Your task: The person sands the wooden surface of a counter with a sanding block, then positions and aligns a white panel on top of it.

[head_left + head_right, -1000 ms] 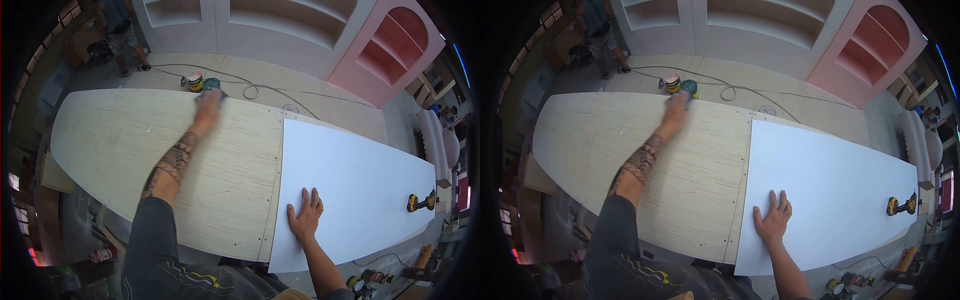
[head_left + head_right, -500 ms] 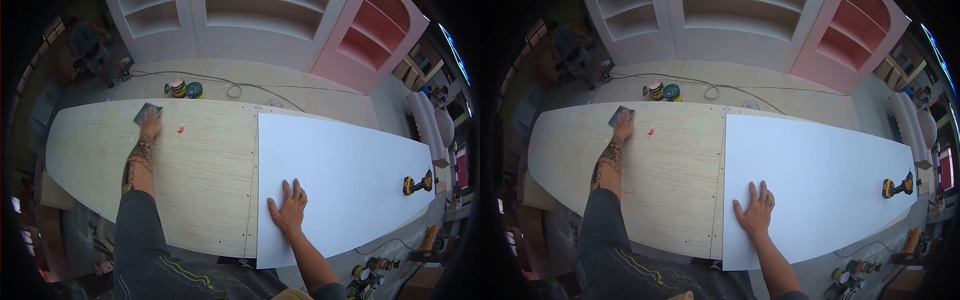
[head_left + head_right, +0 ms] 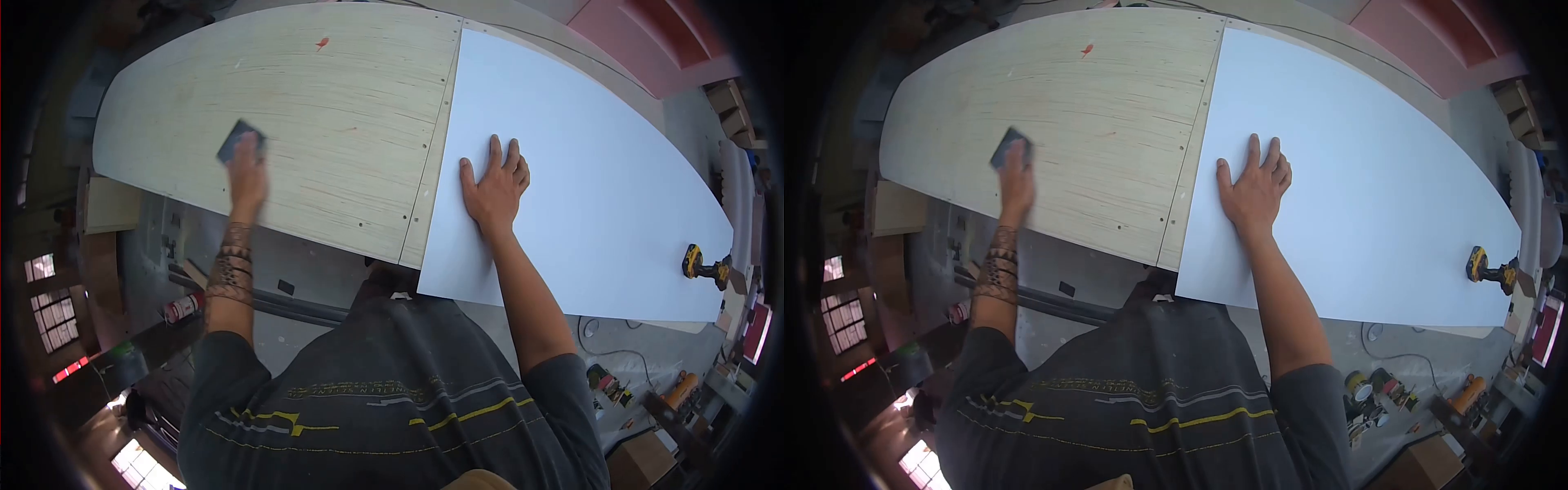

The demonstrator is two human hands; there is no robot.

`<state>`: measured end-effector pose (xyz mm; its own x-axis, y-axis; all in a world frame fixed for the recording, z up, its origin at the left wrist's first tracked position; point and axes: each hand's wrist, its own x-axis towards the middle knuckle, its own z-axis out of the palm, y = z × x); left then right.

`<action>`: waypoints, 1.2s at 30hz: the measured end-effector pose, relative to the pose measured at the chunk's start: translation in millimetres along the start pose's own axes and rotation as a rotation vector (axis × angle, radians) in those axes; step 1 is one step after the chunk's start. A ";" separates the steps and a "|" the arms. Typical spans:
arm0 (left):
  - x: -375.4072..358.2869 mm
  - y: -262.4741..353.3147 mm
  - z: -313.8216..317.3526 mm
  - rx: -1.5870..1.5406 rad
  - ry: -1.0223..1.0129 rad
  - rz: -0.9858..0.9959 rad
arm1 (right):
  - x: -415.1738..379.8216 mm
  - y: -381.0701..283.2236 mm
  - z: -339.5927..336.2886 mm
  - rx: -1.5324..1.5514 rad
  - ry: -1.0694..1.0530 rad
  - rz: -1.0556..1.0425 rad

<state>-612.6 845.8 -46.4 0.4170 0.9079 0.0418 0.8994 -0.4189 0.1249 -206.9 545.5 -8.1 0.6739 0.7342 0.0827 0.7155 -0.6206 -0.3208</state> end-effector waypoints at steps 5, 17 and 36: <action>-44.9 -101.4 -36.1 0.225 -0.211 -0.450 | 0.0 -0.3 4.9 -0.046 0.015 -0.012; -143.6 81.9 -16.5 -0.066 -0.057 0.169 | -3.5 7.5 1.0 0.009 0.008 -0.045; -61.8 -168.1 -54.4 -0.091 0.018 0.107 | -105.0 -37.8 38.8 -0.197 -0.021 0.330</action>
<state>-796.7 860.9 -16.1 0.5071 0.8584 0.0771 0.8339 -0.5113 0.2081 -311.9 502.5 -41.3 0.8714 0.4903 -0.0147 0.4837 -0.8640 -0.1398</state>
